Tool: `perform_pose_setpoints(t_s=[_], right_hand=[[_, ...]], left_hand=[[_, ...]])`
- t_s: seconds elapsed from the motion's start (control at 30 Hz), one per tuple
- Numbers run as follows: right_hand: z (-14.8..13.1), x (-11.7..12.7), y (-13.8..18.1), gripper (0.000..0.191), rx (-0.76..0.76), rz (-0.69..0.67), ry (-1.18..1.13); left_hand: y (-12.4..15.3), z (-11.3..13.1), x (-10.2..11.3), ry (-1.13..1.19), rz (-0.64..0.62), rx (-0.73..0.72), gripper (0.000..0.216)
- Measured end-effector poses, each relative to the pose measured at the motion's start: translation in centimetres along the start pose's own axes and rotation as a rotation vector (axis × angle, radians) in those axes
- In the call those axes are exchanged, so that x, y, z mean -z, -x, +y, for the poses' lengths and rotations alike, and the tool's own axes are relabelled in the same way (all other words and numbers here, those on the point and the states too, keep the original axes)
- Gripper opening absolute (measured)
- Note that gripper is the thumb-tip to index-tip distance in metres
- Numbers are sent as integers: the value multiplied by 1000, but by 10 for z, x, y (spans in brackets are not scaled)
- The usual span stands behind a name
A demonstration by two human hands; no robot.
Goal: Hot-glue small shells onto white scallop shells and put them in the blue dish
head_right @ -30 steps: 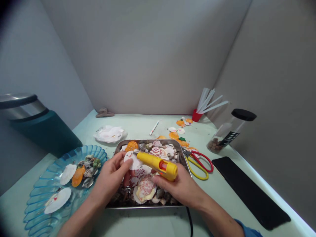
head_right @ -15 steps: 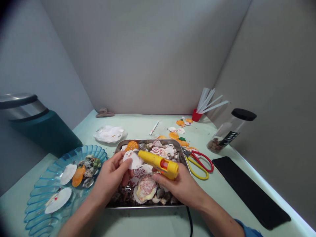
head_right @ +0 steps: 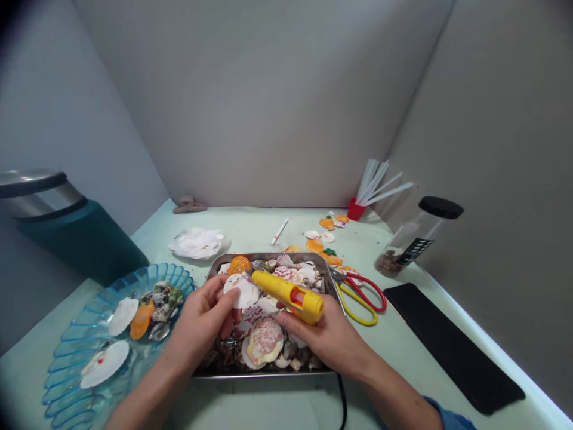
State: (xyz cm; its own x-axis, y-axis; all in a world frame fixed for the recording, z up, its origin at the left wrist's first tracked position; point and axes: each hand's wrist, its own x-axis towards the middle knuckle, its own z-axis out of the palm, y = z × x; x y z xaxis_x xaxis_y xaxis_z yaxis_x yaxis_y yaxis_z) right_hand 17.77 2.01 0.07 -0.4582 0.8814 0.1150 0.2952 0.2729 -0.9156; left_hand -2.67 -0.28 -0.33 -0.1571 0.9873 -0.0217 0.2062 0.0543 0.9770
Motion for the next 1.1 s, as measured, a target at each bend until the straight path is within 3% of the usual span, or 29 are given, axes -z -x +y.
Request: perform_pose_setpoints(t_s=[0.57,1.1], right_hand=[[4,0,0,22,11,44,52],[2,0,0,19,57,64,58]], left_hand=[[-3,6,-1,213,106,86,21],[-1,-1,1,25,49,21,17]])
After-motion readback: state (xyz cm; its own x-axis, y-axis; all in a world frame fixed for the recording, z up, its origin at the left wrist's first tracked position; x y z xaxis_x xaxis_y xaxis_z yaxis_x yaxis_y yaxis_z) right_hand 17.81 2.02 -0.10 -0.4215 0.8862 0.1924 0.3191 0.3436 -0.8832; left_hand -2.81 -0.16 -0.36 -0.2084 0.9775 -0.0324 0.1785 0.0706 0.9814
